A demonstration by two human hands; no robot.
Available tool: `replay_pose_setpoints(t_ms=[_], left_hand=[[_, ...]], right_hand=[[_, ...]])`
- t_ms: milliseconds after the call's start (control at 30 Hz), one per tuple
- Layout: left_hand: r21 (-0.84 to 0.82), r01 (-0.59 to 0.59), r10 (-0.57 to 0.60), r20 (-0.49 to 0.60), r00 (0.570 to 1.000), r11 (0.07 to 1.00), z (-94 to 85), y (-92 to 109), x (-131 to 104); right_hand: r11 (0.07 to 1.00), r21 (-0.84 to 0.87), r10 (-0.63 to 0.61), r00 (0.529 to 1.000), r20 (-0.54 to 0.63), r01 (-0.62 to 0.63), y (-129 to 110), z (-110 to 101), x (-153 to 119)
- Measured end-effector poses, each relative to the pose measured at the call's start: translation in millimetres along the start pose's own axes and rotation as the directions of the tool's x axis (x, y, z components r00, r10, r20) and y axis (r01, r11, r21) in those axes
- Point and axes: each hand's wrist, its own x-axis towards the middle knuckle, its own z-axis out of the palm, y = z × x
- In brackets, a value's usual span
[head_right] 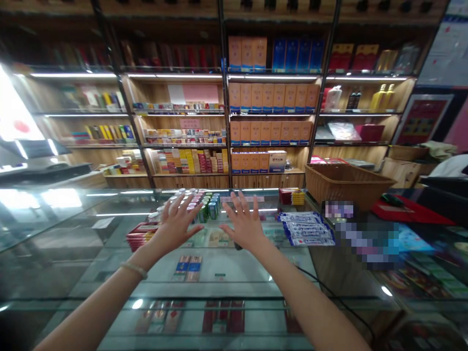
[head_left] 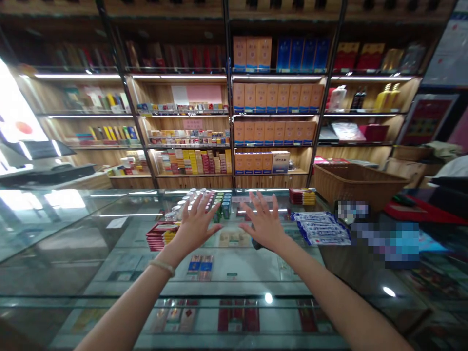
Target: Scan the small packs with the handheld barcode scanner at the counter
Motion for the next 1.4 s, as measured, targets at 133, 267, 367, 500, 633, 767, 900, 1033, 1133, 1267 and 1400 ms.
replay_pose_setpoints(t_ms=[133, 267, 367, 500, 633, 767, 900, 1033, 1133, 1267, 1400], left_hand=[[-0.012, -0.004, 0.004, 0.008, 1.0, 1.0, 8.1, 23.2, 23.2], [-0.015, 0.02, -0.02, 0.05, 0.999, 1.0, 17.5, 46.5, 49.6], [-0.028, 0.037, -0.034, 0.078, 0.996, 0.999, 26.7, 63.7, 71.2], [-0.056, 0.05, -0.044, 0.096, 0.994, 0.997, 39.7, 84.4, 98.9], [-0.09, 0.067, -0.054, 0.132, 0.99, 0.994, 50.7, 100.4, 121.1], [-0.123, 0.069, -0.048, 0.167, 0.985, 0.99, 62.3, 112.6, 138.0], [-0.16, 0.069, -0.039, 0.185, 0.982, 0.985, 75.8, 124.0, 155.3], [-0.192, 0.072, -0.027, 0.226, 0.974, 0.979, 86.3, 136.6, 176.8], [-0.219, 0.071, -0.015, 0.245, 0.969, 0.973, 92.6, 147.7, 194.0], [-0.246, 0.075, -0.008, 0.264, 0.964, 0.966, 105.5, 163.7, 214.4], [-0.27, 0.063, 0.016, 0.283, 0.959, 0.961, 122.6, 179.6, 229.2]], right_hand=[[0.999, -0.013, 0.035, 0.999, 0.012, -0.035, 21.1, -5.0, 1.1], [0.995, -0.034, 0.097, 0.995, 0.014, -0.097, 51.7, -7.0, 2.7], [0.987, -0.065, 0.15, 0.988, 0.029, -0.148, 79.0, -6.4, 1.2], [0.972, -0.106, 0.215, 0.976, 0.036, -0.21, 115.4, -3.2, -3.3], [0.956, -0.146, 0.26, 0.965, 0.025, -0.253, 149.6, 1.5, -9.1], [0.935, -0.188, 0.309, 0.951, 0.01, -0.301, 178.0, 8.3, -15.1], [0.922, -0.211, 0.337, 0.941, 0.024, -0.325, 199.6, 17.3, -19.0], [0.906, -0.251, 0.364, 0.93, 0.049, -0.342, 221.6, 25.5, -20.3], [0.892, -0.292, 0.38, 0.922, 0.072, -0.345, 239.8, 29.8, -21.3], [0.88, -0.324, 0.397, 0.912, 0.102, -0.347, 262.2, 33.9, -24.9], [0.868, -0.352, 0.414, 0.902, 0.126, -0.349, 279.3, 39.9, -30.0]])
